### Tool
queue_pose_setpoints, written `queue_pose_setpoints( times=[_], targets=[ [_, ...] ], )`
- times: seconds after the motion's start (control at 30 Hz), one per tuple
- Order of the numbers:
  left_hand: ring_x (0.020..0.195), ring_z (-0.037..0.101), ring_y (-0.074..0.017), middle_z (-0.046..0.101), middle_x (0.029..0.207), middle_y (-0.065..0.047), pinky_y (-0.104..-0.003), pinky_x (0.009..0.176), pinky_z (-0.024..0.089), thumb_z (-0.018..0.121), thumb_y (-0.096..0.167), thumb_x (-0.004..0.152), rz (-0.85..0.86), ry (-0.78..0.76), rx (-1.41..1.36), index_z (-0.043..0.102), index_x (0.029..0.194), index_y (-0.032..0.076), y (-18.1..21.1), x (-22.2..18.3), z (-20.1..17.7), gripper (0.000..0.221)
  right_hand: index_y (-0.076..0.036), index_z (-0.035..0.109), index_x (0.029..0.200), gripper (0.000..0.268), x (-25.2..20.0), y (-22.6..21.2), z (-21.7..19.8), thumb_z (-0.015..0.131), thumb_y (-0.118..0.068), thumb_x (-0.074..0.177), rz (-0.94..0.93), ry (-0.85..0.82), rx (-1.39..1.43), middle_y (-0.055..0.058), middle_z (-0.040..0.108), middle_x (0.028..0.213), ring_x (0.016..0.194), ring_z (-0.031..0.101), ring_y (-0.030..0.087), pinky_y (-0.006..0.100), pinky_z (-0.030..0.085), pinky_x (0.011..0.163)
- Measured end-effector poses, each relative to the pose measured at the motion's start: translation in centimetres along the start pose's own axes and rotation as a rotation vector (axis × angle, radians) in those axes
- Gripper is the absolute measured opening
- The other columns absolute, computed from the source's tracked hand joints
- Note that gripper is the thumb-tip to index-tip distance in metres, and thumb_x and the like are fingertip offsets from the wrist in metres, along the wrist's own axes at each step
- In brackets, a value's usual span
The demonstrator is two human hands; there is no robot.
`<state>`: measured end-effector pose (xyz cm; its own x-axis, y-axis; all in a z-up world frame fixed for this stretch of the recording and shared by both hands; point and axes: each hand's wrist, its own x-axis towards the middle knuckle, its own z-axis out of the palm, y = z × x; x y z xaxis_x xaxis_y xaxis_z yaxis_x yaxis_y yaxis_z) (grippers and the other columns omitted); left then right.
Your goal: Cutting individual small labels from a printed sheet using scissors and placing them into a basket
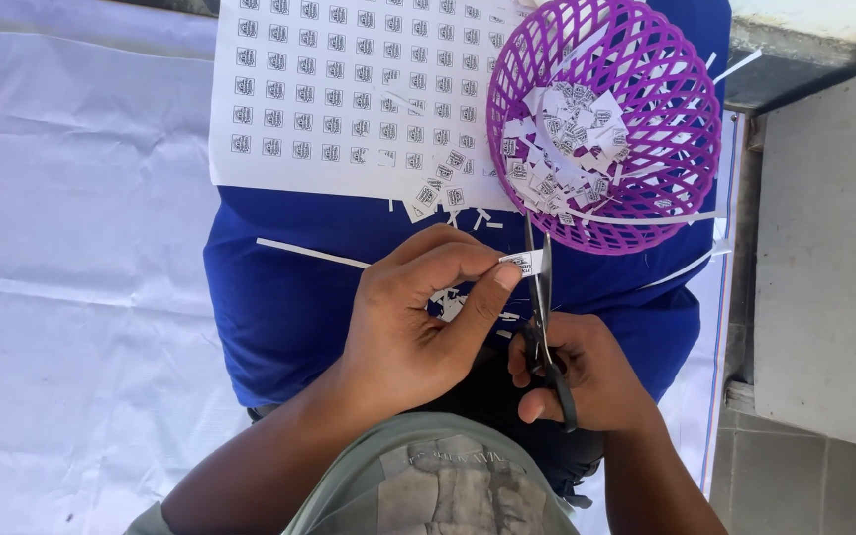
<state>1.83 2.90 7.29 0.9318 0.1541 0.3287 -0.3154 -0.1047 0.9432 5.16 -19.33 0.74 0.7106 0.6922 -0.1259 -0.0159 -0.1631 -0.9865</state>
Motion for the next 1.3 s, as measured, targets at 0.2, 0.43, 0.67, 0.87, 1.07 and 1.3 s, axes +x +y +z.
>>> queue_pose_setpoints(
  times=[0.2,0.43,0.67,0.87,1.07,1.3],
  targets=[
    [0.064,0.056,-0.0125,0.065,0.085,-0.01,-0.023,0.055,0.044,0.074,-0.004,0.091,0.041,0.047,0.017,0.067,0.092,-0.005,-0.4,0.1,0.4,0.007,-0.011,0.068,0.073,0.058,0.5,0.0,0.2,0.08,-0.067,0.067,-0.075,0.0,-0.04,0.0,0.066,0.06,0.045,0.05,0.008,0.023,0.036,0.043],
    [0.062,0.059,-0.0129,0.068,0.086,-0.011,-0.023,0.052,0.045,0.077,-0.005,0.087,0.048,0.047,0.056,0.069,0.091,-0.005,-0.6,-0.1,1.2,0.008,-0.009,0.067,0.07,0.052,0.3,0.1,0.2,0.08,-0.06,0.073,-0.07,0.001,0.006,-0.001,0.063,0.059,0.047,0.048,0.008,0.023,0.037,0.046],
    [0.063,0.061,-0.0138,0.07,0.088,-0.013,-0.023,0.053,0.047,0.079,-0.004,0.085,0.049,0.066,0.094,0.071,0.091,-0.005,-0.5,-0.4,1.6,0.01,-0.01,0.067,0.068,0.055,0.3,0.0,0.3,0.076,-0.064,0.076,-0.124,-0.012,-0.005,-0.002,0.061,0.057,0.047,0.05,0.01,0.025,0.039,0.048],
    [0.062,0.061,-0.0143,0.07,0.086,-0.013,-0.023,0.052,0.046,0.08,-0.003,0.085,0.056,0.069,0.117,0.071,0.089,-0.004,-0.3,-0.5,1.6,0.01,-0.01,0.066,0.068,0.051,0.2,-0.1,0.5,0.078,-0.059,0.077,-0.143,-0.014,0.012,-0.001,0.06,0.057,0.046,0.049,0.01,0.024,0.038,0.047],
    [0.059,0.058,-0.0131,0.069,0.085,-0.013,-0.024,0.05,0.044,0.08,-0.004,0.085,0.073,0.076,0.093,0.07,0.09,-0.005,-0.3,-0.7,1.5,0.011,-0.01,0.066,0.067,0.051,0.2,-0.3,0.8,0.077,-0.059,0.077,-0.159,-0.01,0.001,-0.002,0.059,0.055,0.045,0.048,0.009,0.024,0.038,0.046],
    [0.06,0.06,-0.014,0.07,0.086,-0.014,-0.023,0.049,0.045,0.08,-0.003,0.084,0.081,0.095,0.114,0.07,0.09,-0.005,-0.1,-0.9,1.3,0.012,-0.008,0.067,0.063,0.042,0.0,0.3,0.9,0.081,-0.045,0.073,-0.162,0.05,-0.085,-0.002,0.057,0.055,0.046,0.044,0.01,0.025,0.036,0.047]
  ],
)
